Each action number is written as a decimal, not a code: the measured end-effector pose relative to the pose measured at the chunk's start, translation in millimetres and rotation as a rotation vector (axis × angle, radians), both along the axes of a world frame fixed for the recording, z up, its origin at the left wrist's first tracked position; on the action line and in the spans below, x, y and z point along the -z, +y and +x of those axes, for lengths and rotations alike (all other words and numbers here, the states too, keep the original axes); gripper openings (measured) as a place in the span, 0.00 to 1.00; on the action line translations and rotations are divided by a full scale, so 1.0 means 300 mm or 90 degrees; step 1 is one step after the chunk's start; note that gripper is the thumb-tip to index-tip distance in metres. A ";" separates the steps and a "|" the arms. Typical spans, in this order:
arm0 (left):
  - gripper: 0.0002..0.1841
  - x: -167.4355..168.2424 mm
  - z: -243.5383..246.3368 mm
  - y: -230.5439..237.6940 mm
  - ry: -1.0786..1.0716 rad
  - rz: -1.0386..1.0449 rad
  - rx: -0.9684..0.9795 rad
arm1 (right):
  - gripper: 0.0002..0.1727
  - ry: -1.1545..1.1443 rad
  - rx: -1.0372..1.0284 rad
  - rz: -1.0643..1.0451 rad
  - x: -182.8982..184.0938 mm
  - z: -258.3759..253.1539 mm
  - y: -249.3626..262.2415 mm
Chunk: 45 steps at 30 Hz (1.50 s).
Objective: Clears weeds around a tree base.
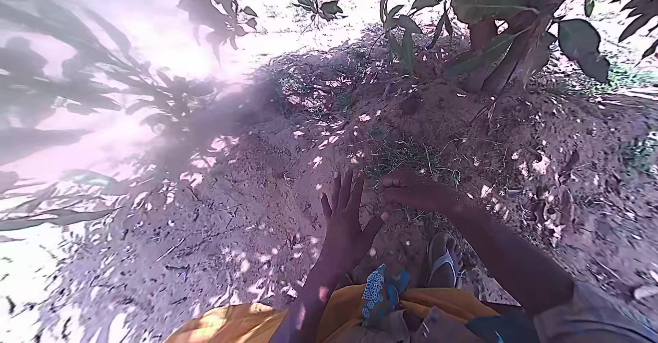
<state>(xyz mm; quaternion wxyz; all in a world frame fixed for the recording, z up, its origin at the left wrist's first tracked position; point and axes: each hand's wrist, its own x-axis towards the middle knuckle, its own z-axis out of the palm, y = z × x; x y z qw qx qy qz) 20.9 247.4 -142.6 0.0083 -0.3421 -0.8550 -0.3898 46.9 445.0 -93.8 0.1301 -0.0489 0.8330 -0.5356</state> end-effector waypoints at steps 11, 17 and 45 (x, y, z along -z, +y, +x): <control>0.23 -0.015 -0.010 -0.016 0.094 0.107 -0.033 | 0.14 0.017 0.025 0.007 -0.001 0.002 -0.006; 0.10 -0.007 -0.012 -0.012 0.034 0.082 -0.015 | 0.13 0.011 0.007 -0.044 0.002 0.003 -0.021; 0.17 0.018 -0.131 -0.062 -0.602 0.773 -0.247 | 0.19 0.089 0.212 0.038 0.253 -0.084 0.072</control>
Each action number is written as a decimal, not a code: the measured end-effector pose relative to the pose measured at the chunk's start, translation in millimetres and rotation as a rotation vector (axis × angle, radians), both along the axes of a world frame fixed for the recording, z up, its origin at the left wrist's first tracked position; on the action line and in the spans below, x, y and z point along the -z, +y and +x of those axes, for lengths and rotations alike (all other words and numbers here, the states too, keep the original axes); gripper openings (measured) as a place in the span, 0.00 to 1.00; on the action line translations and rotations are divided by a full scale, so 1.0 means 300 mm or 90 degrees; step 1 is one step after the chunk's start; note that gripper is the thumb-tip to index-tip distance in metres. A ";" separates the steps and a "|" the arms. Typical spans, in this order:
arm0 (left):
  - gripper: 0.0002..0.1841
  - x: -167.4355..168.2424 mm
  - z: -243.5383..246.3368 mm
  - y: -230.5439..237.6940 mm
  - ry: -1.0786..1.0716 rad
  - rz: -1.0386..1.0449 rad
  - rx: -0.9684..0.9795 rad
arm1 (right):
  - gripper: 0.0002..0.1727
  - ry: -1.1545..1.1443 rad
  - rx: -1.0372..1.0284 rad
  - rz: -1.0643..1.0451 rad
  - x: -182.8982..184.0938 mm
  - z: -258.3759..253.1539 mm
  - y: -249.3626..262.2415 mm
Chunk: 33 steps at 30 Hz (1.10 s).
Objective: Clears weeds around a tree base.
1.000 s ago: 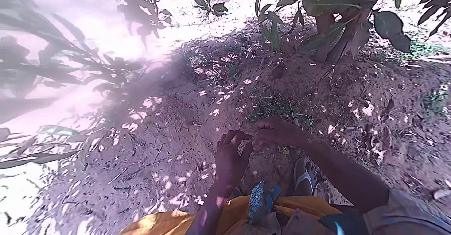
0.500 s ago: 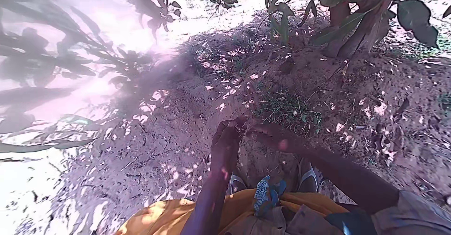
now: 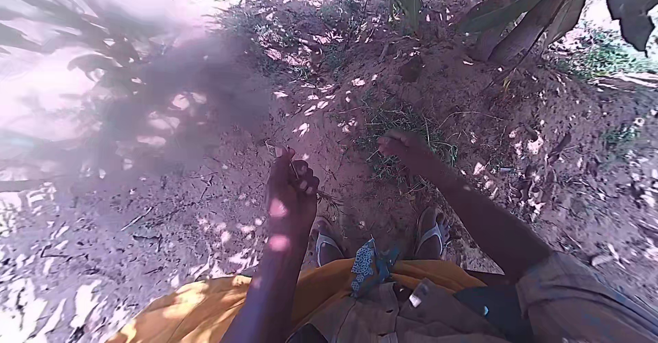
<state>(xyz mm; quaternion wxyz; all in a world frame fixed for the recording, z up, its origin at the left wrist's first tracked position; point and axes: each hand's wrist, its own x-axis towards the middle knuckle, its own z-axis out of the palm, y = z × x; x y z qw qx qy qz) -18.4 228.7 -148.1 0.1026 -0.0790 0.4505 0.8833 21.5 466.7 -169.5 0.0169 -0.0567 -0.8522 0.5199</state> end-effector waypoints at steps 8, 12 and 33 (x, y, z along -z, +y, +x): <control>0.17 0.040 0.013 0.012 0.027 -0.114 0.071 | 0.21 -0.002 0.326 0.041 -0.047 0.020 0.402; 0.19 0.065 0.019 0.033 -0.026 -0.084 0.077 | 0.19 -0.101 0.201 0.169 0.071 -0.008 0.345; 0.27 0.040 0.066 0.107 -0.032 -0.123 0.156 | 0.18 -0.282 -0.272 0.067 0.053 0.072 0.304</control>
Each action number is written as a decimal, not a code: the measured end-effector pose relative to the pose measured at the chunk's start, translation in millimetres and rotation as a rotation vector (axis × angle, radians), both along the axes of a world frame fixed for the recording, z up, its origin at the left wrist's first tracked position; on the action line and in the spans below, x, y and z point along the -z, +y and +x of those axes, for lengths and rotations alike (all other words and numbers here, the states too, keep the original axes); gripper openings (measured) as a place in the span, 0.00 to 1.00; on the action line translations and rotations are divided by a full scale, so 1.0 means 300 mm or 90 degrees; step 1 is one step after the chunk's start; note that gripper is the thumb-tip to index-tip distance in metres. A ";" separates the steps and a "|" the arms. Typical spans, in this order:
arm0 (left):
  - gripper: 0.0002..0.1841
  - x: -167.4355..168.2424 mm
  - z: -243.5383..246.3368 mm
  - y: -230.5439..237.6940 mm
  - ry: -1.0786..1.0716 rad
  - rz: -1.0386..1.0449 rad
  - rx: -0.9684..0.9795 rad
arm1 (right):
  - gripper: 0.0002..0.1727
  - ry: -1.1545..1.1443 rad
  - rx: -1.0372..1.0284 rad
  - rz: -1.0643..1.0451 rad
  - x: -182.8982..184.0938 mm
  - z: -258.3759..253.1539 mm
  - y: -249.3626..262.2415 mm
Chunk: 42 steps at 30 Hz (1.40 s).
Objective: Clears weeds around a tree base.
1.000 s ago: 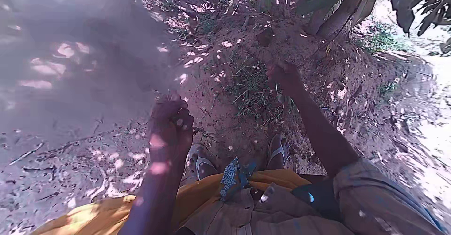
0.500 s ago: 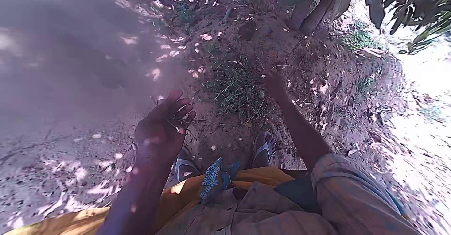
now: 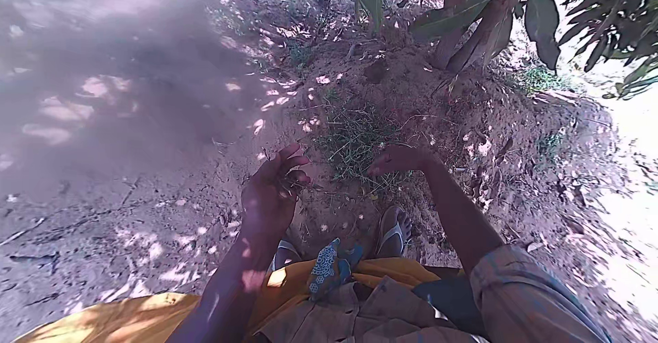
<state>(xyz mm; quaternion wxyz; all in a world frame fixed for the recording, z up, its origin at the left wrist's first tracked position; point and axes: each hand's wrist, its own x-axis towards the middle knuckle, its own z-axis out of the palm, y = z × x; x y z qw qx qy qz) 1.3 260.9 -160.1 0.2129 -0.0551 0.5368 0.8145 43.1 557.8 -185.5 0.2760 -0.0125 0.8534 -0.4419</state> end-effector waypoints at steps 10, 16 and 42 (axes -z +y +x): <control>0.16 0.007 0.001 -0.038 0.027 -0.012 0.020 | 0.19 0.282 0.286 0.231 0.028 -0.110 -0.027; 0.19 0.013 -0.005 -0.044 0.018 -0.013 0.032 | 0.26 0.219 0.202 0.412 0.144 -0.217 -0.172; 0.14 -0.090 0.025 0.017 0.010 -0.007 0.005 | 0.21 0.211 0.355 -0.299 -0.236 -0.002 -0.191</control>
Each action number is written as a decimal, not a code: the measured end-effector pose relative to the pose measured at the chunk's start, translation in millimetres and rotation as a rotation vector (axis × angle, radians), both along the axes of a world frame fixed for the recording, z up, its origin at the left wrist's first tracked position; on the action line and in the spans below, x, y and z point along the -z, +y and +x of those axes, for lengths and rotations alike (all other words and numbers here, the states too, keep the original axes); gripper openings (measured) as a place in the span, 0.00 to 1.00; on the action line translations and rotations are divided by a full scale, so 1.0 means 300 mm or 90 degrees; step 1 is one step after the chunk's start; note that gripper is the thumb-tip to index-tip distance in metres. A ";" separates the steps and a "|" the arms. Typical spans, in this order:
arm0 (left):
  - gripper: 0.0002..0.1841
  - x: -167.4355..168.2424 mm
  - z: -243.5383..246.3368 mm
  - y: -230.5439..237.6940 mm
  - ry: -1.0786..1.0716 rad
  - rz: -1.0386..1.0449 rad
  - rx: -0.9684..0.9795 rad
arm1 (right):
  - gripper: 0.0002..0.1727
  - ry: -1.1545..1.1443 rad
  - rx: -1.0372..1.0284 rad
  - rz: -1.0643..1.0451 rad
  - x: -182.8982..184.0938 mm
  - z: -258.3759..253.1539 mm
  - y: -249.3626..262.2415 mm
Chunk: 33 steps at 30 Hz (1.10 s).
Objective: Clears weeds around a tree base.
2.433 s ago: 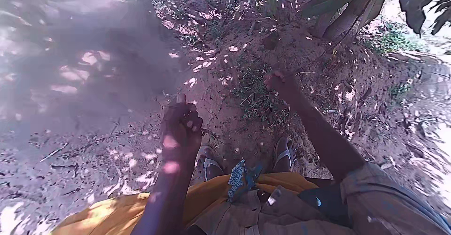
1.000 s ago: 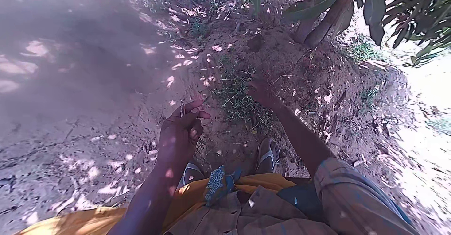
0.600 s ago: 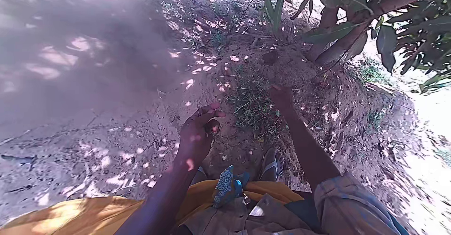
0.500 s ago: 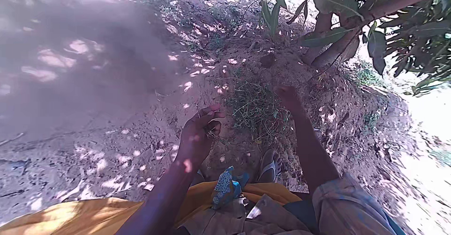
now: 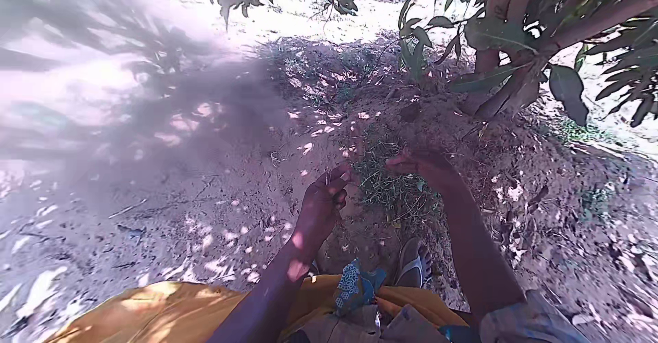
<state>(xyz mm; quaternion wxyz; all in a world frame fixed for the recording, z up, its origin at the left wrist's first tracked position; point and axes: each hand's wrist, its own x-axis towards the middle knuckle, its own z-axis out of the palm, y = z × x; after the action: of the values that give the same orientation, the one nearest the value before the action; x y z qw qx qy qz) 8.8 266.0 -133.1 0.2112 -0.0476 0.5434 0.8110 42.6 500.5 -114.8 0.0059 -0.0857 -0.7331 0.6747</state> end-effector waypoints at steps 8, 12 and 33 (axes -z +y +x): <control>0.19 0.027 -0.004 0.027 -0.020 -0.156 0.110 | 0.18 -0.064 -0.105 -0.024 -0.020 0.033 -0.154; 0.21 0.049 -0.006 0.037 -0.023 -0.124 0.083 | 0.17 -0.025 -0.133 0.011 -0.033 0.037 -0.159; 0.20 0.033 -0.064 -0.023 -0.065 0.045 -0.131 | 0.10 -0.021 -0.087 0.404 0.021 -0.014 -0.117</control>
<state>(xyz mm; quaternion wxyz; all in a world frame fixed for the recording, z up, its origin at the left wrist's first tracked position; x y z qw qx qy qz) -10.3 259.1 -143.0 0.1560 -0.1370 0.4951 0.8437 38.4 465.4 -121.0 -0.0249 -0.0409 -0.9108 0.4101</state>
